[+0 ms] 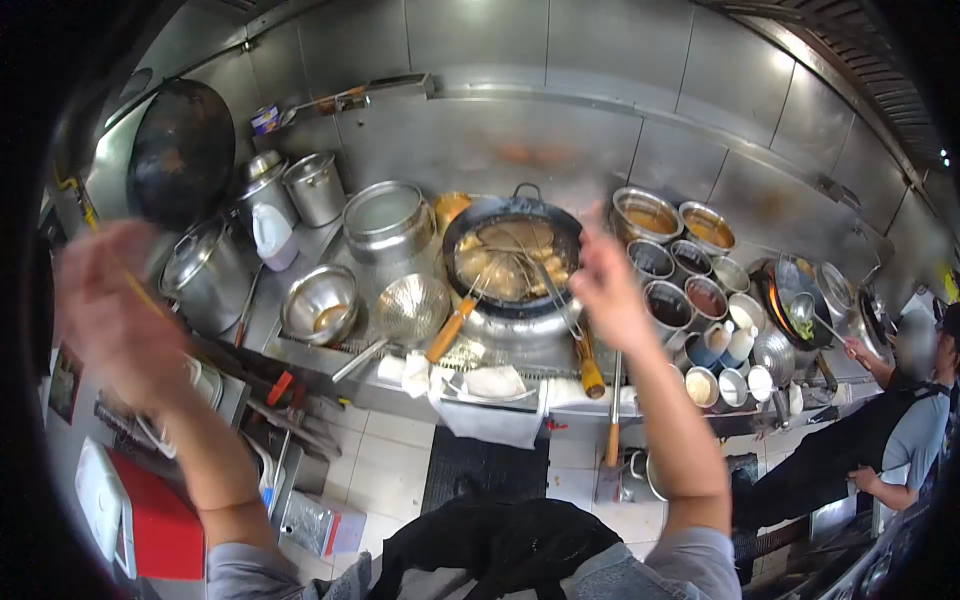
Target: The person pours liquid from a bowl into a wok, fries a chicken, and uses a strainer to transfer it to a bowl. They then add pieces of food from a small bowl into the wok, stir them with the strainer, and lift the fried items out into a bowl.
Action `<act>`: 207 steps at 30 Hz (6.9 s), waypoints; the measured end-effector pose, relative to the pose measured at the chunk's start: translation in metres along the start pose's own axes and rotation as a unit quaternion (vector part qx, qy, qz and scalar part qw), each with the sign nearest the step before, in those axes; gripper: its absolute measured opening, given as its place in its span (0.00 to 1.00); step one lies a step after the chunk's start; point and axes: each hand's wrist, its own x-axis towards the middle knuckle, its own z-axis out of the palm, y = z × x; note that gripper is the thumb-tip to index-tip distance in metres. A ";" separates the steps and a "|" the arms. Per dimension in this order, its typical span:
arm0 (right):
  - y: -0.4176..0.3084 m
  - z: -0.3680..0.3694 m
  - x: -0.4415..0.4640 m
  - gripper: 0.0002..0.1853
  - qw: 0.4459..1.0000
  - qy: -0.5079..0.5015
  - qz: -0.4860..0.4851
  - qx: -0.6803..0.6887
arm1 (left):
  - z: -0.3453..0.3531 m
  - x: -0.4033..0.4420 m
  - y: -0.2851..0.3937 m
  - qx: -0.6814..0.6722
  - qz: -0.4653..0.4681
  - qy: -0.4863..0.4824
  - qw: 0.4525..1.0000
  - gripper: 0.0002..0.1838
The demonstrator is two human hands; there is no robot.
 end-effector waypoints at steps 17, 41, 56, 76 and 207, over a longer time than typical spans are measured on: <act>0.208 0.135 0.056 0.39 0.824 -0.217 0.280 -0.442 | 0.265 -0.327 -0.145 0.059 -0.229 -0.709 0.664 0.38; 0.149 0.039 -0.050 0.35 0.921 -0.202 0.232 -0.238 | 0.273 -0.199 -0.141 0.126 -0.094 -0.784 0.600 0.35; 0.169 0.080 -0.003 0.37 0.892 -0.076 0.444 0.027 | 0.273 -0.161 -0.125 0.151 -0.076 -0.799 0.578 0.32; 0.185 0.078 -0.046 0.28 0.746 -0.019 0.459 0.481 | 0.258 -0.160 -0.114 0.161 -0.082 -0.782 0.597 0.28; 0.189 0.038 0.143 0.34 0.966 -0.191 0.168 -0.040 | 0.222 -0.204 -0.056 0.051 -0.263 -0.615 0.742 0.22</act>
